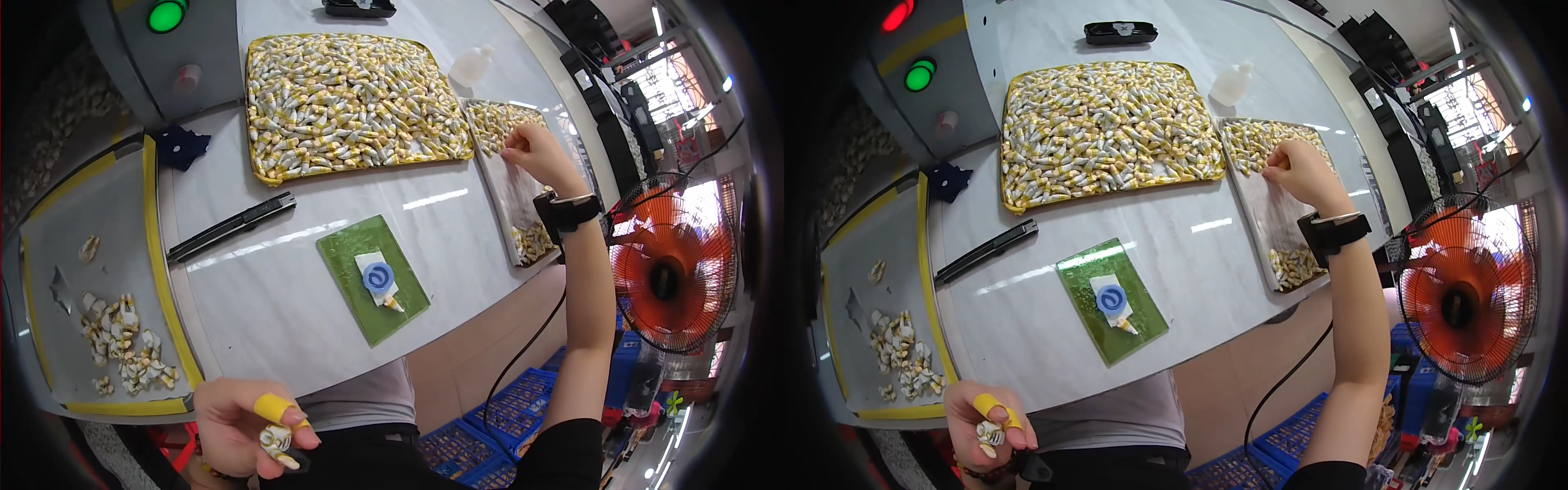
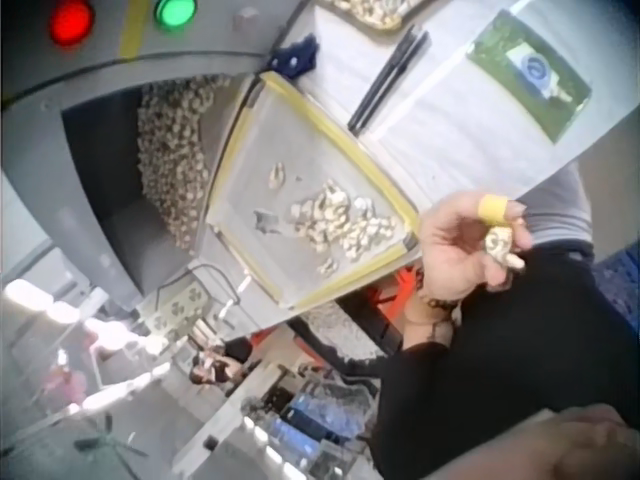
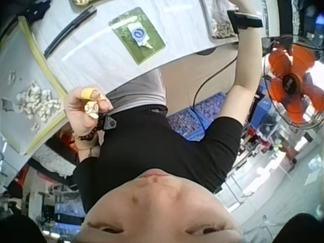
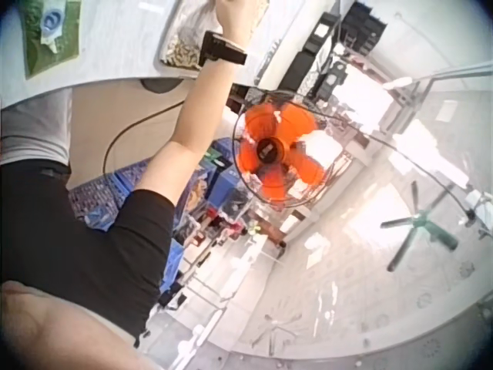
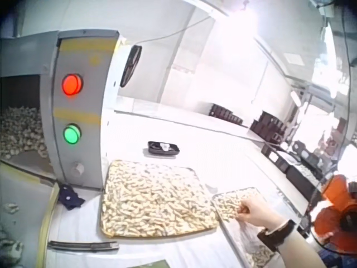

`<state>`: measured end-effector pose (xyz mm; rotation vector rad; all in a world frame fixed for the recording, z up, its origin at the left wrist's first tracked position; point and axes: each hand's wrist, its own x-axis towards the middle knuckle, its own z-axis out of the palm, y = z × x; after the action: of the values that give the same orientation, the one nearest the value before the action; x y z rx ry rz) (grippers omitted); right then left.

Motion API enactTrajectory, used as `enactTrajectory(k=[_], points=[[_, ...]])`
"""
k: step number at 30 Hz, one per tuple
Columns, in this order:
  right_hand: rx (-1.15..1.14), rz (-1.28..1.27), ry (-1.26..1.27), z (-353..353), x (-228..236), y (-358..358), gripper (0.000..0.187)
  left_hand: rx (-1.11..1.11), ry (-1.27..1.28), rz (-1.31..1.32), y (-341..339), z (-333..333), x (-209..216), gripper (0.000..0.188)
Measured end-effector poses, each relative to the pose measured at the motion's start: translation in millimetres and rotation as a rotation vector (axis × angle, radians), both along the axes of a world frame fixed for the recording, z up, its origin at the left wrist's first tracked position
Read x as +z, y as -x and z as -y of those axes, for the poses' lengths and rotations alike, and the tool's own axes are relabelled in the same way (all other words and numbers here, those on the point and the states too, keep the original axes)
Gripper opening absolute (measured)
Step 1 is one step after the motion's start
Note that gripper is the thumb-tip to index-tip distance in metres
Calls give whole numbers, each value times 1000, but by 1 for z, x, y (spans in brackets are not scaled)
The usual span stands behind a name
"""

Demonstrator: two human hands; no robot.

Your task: The person repeatedly picks small white and yellow components from a tray, applies adhesive from a small tube, and assembles them into small decorative units. The assembled items are placed into a yellow-bordered tray on the left. The process is repetitive and performed by hand throughout the clip.

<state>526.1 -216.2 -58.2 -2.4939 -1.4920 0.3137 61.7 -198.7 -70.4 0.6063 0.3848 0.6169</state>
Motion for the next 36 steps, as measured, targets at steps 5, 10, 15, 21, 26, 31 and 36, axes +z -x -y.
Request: enactTrajectory(k=[5,10,15,21,26,31,36], points=[[-27,-143,-8,8,-1,-8,14,24,45,71,4,1,-5,43],[11,-88,-93,20,10,-4,6,-9,93,174,7,0,-8,39],[174,-348,-389,20,31,88,13,4,-31,126,10,-4,-10,36],[597,-201,-242,31,38,193,17,38,-45,82,8,-1,-9,40],[768,0,-249,22,23,199,17,40,-42,69,7,1,-7,40],[821,38,-215,28,16,203,15,47,-85,45,8,-3,-7,39],[765,75,-273,31,15,215,20,49,-189,-4,6,-3,-6,40]])
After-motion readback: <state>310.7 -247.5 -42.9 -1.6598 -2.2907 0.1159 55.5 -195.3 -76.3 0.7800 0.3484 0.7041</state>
